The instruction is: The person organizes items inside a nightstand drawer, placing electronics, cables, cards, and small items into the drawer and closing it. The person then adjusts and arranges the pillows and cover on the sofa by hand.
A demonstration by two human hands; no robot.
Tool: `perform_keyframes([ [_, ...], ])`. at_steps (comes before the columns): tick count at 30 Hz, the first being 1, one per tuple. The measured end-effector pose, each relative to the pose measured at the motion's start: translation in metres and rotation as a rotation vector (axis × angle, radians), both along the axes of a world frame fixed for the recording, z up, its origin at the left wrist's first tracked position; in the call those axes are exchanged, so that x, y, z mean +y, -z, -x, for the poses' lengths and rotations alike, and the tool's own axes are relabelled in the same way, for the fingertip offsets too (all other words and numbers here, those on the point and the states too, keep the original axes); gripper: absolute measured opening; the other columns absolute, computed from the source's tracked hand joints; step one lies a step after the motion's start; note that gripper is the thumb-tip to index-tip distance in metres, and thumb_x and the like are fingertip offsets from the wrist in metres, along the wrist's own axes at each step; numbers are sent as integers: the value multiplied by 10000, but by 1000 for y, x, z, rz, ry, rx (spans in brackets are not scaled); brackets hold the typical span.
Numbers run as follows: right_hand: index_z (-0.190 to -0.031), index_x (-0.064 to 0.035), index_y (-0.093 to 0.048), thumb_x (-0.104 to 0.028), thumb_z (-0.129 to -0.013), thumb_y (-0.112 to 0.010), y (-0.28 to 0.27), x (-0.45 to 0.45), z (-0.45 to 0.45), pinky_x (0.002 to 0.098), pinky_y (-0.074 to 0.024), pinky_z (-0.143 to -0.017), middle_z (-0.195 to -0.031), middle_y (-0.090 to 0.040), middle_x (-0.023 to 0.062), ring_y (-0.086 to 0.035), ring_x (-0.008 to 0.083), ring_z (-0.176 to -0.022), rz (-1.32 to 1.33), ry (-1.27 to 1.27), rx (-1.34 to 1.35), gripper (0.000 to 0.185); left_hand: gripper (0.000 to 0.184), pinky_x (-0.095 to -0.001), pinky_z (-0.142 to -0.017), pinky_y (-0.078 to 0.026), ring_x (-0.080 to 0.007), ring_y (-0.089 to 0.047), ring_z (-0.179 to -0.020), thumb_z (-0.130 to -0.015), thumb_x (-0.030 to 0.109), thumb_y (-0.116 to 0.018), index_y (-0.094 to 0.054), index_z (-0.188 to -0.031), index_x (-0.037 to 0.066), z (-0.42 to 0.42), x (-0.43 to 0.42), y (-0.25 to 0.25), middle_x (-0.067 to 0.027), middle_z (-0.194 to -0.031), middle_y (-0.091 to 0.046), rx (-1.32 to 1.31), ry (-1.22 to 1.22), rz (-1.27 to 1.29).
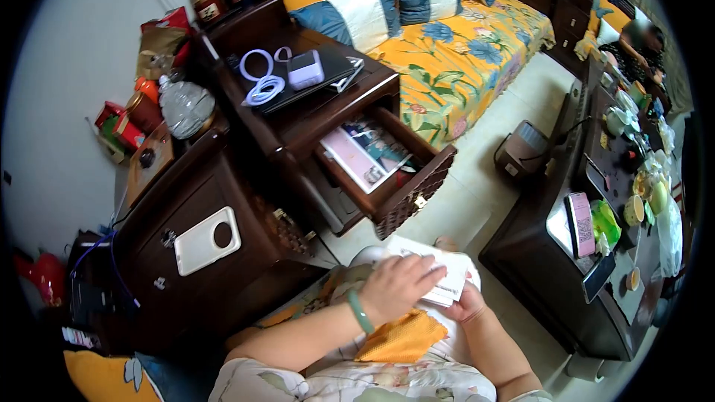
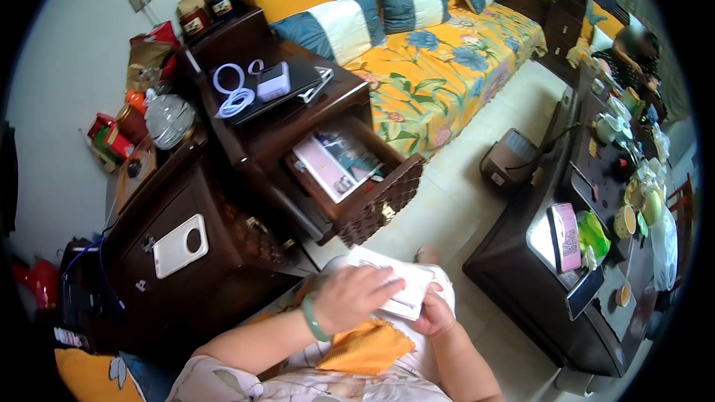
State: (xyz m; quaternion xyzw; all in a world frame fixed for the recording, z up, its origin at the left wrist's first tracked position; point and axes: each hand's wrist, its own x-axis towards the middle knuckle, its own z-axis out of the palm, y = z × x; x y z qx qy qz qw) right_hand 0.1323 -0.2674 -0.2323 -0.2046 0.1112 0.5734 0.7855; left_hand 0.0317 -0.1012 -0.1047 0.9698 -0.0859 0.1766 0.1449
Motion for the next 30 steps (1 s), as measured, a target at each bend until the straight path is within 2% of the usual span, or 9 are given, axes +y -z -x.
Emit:
perform_keyframes([
  [2, -1156, -94, -439, -161, -891, -431, -14, 1, 9, 432, -422, -917, -1133, -521, 120, -512, 265, -1067, 48, 92, -75, 273, 387, -391, -865, -365, -222, -466, -1038, -771, 170, -485, -520, -1154, 126, 13, -16, 31, -85, -1124, -507, 201, -52, 8],
  [6, -1188, -121, -446, -436, -901, -346, -27, 5, 17, 485, -390, -937, -1221, -473, 123, -464, 302, -1125, 56, 8, -311, 437, 429, -407, -951, -306, -258, -407, -1122, -774, 164, -480, -465, -1199, 108, 28, -22, 60, -109, -1167, -466, 178, -105, 67],
  [9, -1223, -108, -420, -213, -854, -466, -36, -1, 21, 450, -412, -918, -1212, -470, 112, -473, 289, -1103, 142, -19, -362, 386, 458, -429, -960, -289, -264, -394, -1135, -763, 263, -560, -474, -1188, 114, 37, -27, 60, -104, -1182, -450, 277, -89, 90],
  [11, -1261, -75, -385, 38, -724, -488, -33, -3, 23, 389, -387, -943, -1194, -471, 93, -470, 259, -1093, 303, -77, -438, 558, 528, -458, -961, -281, -264, -387, -1142, -728, 344, -624, -476, -1186, 125, 41, -24, 56, -97, -1194, -437, 382, -77, 97],
  [15, -1197, -52, -429, 68, -748, -541, -69, -4, 27, 303, -430, -841, -1109, -508, 84, -507, 178, -1007, 319, -124, -754, 478, 520, -405, -913, -344, -258, -445, -1087, -749, 337, -609, -464, -1196, 116, 51, -14, 18, -99, -1138, -481, 52, -146, 61],
  [19, -1173, -13, -430, 15, -793, -570, -111, -16, 30, 299, -433, -821, -991, -559, 72, -532, 135, -913, 272, -315, -1124, 406, 465, -333, -740, -426, -244, -564, -833, -763, 331, -598, -477, -1144, 93, 75, 1, -20, -78, -872, -574, 272, -199, 222],
  [24, -1248, -24, -374, -91, -839, -547, -105, -2, 33, 305, -430, -830, -1085, -559, 152, -567, 216, -947, -73, -120, -860, 449, 351, -351, -703, -451, -259, -577, -827, -763, 294, -621, -510, -1020, 82, 108, 14, -28, -101, -879, -585, 199, -248, 411],
  [28, -1156, -28, -445, -131, -866, -519, -96, 7, 15, 299, -467, -762, -1047, -581, 141, -578, 197, -887, 303, -19, -1039, 316, 297, -341, -711, -472, -257, -597, -811, -739, 164, -668, -538, -981, 52, 159, 45, -59, -115, -862, -601, 28, -684, 530],
  [30, -1076, -26, -496, -85, -863, -503, -73, -1, 3, 279, -467, -730, -964, -604, 106, -580, 169, -822, 463, -41, -1070, 221, 306, -281, -721, -481, -150, -570, -827, -768, -4, -614, -480, -1041, 32, 198, 73, -53, -72, -937, -563, -342, -769, 1117],
])
